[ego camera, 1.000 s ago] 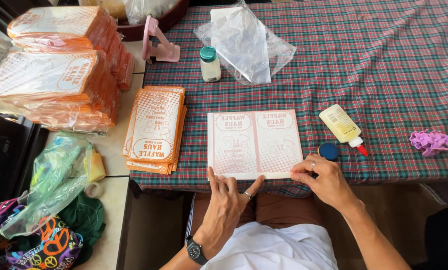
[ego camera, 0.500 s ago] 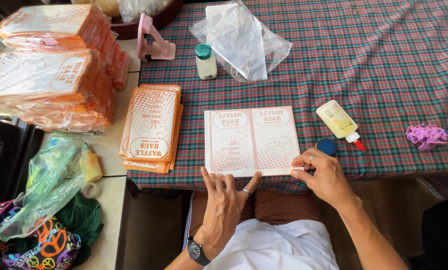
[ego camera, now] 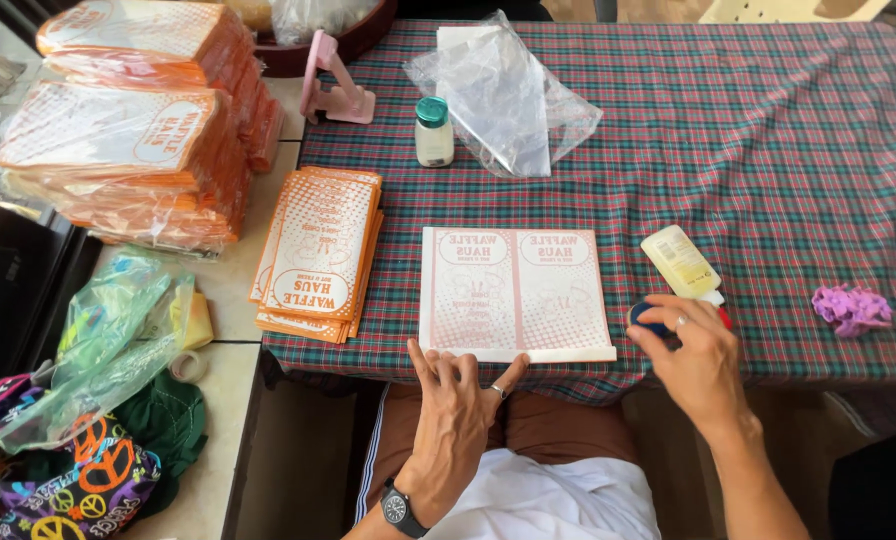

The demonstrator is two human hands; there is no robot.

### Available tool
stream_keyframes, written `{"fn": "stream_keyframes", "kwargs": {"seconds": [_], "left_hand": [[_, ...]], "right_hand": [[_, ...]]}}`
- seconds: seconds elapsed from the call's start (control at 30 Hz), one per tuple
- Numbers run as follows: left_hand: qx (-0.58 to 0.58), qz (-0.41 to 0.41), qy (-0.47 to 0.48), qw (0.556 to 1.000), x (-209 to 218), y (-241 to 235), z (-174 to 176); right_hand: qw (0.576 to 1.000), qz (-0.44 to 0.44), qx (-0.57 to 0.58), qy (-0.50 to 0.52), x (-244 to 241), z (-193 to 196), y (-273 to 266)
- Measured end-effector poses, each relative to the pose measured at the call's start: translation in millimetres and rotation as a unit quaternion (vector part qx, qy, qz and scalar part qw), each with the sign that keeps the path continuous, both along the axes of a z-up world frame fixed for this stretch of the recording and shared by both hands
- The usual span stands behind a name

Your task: Manually folding and creasing paper bags using a small plastic tool to press the folds

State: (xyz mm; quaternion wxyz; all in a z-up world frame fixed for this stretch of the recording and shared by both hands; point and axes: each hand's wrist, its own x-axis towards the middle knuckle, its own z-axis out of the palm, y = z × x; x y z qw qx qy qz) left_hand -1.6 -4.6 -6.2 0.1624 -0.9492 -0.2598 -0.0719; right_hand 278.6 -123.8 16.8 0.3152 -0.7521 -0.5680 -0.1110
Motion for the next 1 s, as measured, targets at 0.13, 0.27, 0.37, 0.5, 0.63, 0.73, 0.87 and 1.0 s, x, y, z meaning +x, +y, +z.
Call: {"fn": "stream_keyframes", "kwargs": {"seconds": [0.13, 0.27, 0.37, 0.5, 0.63, 0.73, 0.87, 1.0], "left_hand": [[-0.003, 0.013, -0.002, 1.000, 1, -1, 1], [-0.024, 0.018, -0.014, 0.999, 3, -1, -2], [-0.038, 0.023, -0.011, 0.999, 1, -4, -5], [-0.042, 0.023, 0.001, 0.999, 4, -3, 1], [-0.059, 0.026, -0.011, 0.998, 7, -2, -2], [-0.031, 0.031, -0.006, 0.999, -1, -2, 2], [-0.034, -0.032, -0.088, 0.995, -18, 4, -10], [-0.061, -0.048, -0.143, 0.987, -24, 8, -27]], "right_hand": [[0.990, 0.124, 0.026, 0.060, -64, 30, 22], [0.975, 0.205, 0.008, 0.086, -80, 7, 30], [0.980, 0.169, -0.002, 0.108, -61, 2, 10], [0.989, 0.117, -0.019, 0.085, -35, 7, -8], [0.982, 0.173, 0.001, 0.080, -76, 8, 28], [0.971, 0.223, 0.013, 0.083, -82, 9, 35], [0.977, 0.185, -0.016, 0.103, -55, 7, 17], [0.974, 0.213, 0.005, 0.078, -77, 4, 35]]}}
